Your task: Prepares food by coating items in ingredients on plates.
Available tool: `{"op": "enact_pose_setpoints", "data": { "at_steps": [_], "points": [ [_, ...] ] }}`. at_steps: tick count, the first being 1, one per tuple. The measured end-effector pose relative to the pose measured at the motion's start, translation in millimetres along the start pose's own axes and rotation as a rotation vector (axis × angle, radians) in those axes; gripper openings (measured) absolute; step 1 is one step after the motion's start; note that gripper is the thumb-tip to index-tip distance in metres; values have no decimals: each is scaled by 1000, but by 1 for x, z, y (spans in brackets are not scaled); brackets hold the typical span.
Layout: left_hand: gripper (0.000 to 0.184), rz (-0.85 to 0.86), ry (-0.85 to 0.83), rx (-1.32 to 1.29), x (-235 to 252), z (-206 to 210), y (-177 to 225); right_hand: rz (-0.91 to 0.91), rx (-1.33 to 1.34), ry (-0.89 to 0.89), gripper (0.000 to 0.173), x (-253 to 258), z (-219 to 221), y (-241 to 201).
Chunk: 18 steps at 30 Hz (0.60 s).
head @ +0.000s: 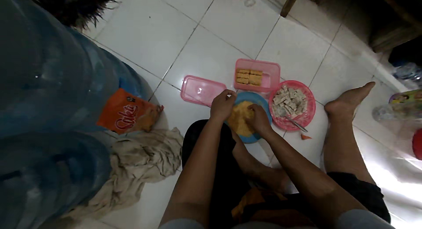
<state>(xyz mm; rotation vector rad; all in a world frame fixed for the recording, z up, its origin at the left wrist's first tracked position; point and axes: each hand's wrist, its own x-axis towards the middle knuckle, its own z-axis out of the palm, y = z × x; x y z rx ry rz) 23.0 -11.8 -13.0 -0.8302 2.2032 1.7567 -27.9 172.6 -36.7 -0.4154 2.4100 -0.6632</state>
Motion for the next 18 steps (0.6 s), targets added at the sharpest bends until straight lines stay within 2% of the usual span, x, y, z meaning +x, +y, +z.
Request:
{"op": "enact_pose_setpoints", "data": {
  "at_steps": [3, 5, 7, 13, 16, 18],
  "points": [
    [35, -3, -9, 6, 0, 0, 0, -143, -31, 103, 52, -25, 11, 18],
    [35, -9, -23, 26, 1, 1, 2, -322, -212, 146, 67, -33, 31, 41],
    [35, -17, -20, 37, 1, 1, 3, -407, -338, 100, 74, -34, 46, 54],
    [35, -11, -9, 17, -1, 2, 0, -368, -484, 72, 80, -33, 56, 56],
    [37, 1, 1, 13, 3, 2, 3, -323, -400, 167, 76, -25, 48, 43],
    [37, -16, -6, 2, 0, 1, 1, -216, -303, 188, 78, -20, 39, 27]
  ]
}}
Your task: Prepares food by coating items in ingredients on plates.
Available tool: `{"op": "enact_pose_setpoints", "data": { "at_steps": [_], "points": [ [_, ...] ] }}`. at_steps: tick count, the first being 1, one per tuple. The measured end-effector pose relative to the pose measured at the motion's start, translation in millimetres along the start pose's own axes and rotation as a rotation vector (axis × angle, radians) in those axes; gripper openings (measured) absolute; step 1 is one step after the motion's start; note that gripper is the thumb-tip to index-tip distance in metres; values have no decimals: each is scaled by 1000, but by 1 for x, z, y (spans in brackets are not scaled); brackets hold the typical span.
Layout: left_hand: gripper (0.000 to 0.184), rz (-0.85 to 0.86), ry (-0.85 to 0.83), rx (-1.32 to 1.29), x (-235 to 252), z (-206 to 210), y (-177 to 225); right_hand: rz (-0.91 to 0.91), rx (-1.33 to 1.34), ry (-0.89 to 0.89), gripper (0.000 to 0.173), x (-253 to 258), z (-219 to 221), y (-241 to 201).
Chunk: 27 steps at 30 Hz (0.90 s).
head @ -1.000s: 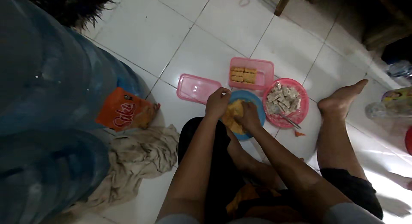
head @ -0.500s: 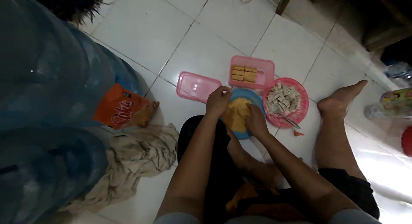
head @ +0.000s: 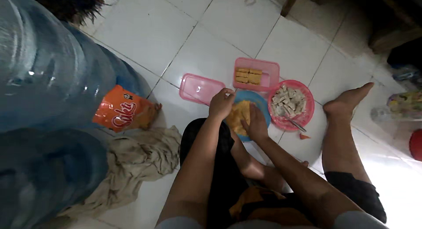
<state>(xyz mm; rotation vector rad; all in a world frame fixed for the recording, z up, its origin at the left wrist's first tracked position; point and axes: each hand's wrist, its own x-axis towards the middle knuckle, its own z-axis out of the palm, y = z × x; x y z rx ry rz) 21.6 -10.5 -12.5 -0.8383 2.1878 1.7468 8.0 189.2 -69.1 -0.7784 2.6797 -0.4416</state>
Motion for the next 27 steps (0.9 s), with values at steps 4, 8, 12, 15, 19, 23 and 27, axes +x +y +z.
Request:
{"op": "enact_pose_setpoints", "data": {
  "at_steps": [4, 8, 12, 15, 19, 23, 27],
  "points": [
    [36, 1, 12, -11, 0, 1, 0, 90, 22, -58, 78, 26, -15, -20],
    [34, -11, 23, -24, 1, 1, -1, 74, -28, -58, 54, 38, -13, -23],
    [34, -10, 25, -32, 1, 2, 0, 176, 173, -107, 51, 39, -19, -20],
    [33, -1, 32, -63, 0, 1, 0, 311, 476, -132, 56, 33, -33, -16],
    [33, 7, 19, -54, 0, 1, 1, 532, 998, -200, 52, 35, -43, -1],
    [34, 7, 16, -47, 0, 1, 3, 584, 1072, -252, 47, 37, -49, 7],
    [35, 23, 17, -43, 1, 2, 2, 463, 912, -242, 48, 34, -44, 10]
  ]
}}
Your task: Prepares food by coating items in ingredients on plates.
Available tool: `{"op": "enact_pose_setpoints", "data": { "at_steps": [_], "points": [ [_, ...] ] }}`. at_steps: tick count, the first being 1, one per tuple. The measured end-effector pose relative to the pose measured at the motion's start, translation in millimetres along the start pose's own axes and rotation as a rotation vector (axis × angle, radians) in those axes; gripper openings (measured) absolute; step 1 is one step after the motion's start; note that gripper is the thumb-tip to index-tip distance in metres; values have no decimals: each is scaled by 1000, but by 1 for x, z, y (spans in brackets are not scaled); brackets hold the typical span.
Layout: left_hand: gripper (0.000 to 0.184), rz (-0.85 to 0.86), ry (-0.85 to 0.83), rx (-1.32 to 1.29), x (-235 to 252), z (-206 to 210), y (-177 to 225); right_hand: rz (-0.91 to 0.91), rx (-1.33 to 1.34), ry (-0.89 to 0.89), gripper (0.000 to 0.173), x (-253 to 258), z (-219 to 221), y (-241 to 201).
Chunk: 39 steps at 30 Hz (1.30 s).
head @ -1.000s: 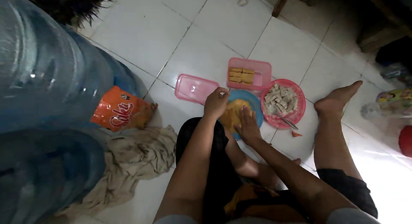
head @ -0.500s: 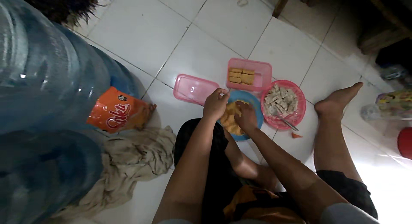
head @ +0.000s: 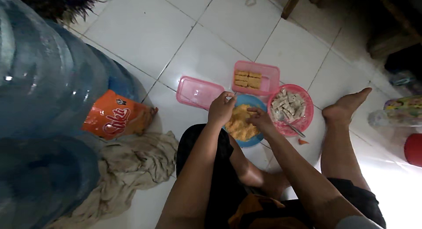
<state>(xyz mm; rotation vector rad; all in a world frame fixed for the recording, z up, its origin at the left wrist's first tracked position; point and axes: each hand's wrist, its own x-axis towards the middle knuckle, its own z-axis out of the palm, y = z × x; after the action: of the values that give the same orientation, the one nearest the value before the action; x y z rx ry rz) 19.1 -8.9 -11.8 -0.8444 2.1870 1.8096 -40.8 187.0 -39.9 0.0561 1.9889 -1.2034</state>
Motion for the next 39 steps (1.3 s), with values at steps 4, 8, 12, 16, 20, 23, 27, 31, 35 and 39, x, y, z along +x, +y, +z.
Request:
{"op": "enact_pose_setpoints", "data": {
  "at_steps": [4, 8, 12, 16, 20, 23, 27, 31, 35, 39],
  "points": [
    [36, 22, -1, -5, -2, 0, 1, 17, -74, -28, 52, -1, 7, -2],
    [35, 30, 10, -30, -3, 0, 3, 73, -40, -120, 47, -1, 3, -17],
    [35, 44, 4, -51, 0, 1, 2, -46, -26, -86, 37, 14, -28, -60],
    [34, 34, 4, -70, 0, 0, 2, -119, -224, 181, 40, 54, -57, -108],
    [35, 34, -11, -48, 0, -1, 3, -71, -578, 323, 40, 94, -54, -116],
    [35, 33, -11, -42, -2, -3, 4, 13, -770, 311, 38, 105, -39, -119],
    [36, 44, -13, 27, -3, -4, 5, 169, -973, 280, 40, 106, -22, -122],
    [36, 49, -24, 53, -4, -5, 8, 237, -1021, 206, 37, 106, -21, -127],
    [35, 56, -31, 56, -4, -6, 9, 245, -1123, 113, 33, 108, -27, -132],
    [35, 33, -41, 59, -4, -6, 12, 254, -1294, 3, 32, 110, -32, -132]
  ]
}}
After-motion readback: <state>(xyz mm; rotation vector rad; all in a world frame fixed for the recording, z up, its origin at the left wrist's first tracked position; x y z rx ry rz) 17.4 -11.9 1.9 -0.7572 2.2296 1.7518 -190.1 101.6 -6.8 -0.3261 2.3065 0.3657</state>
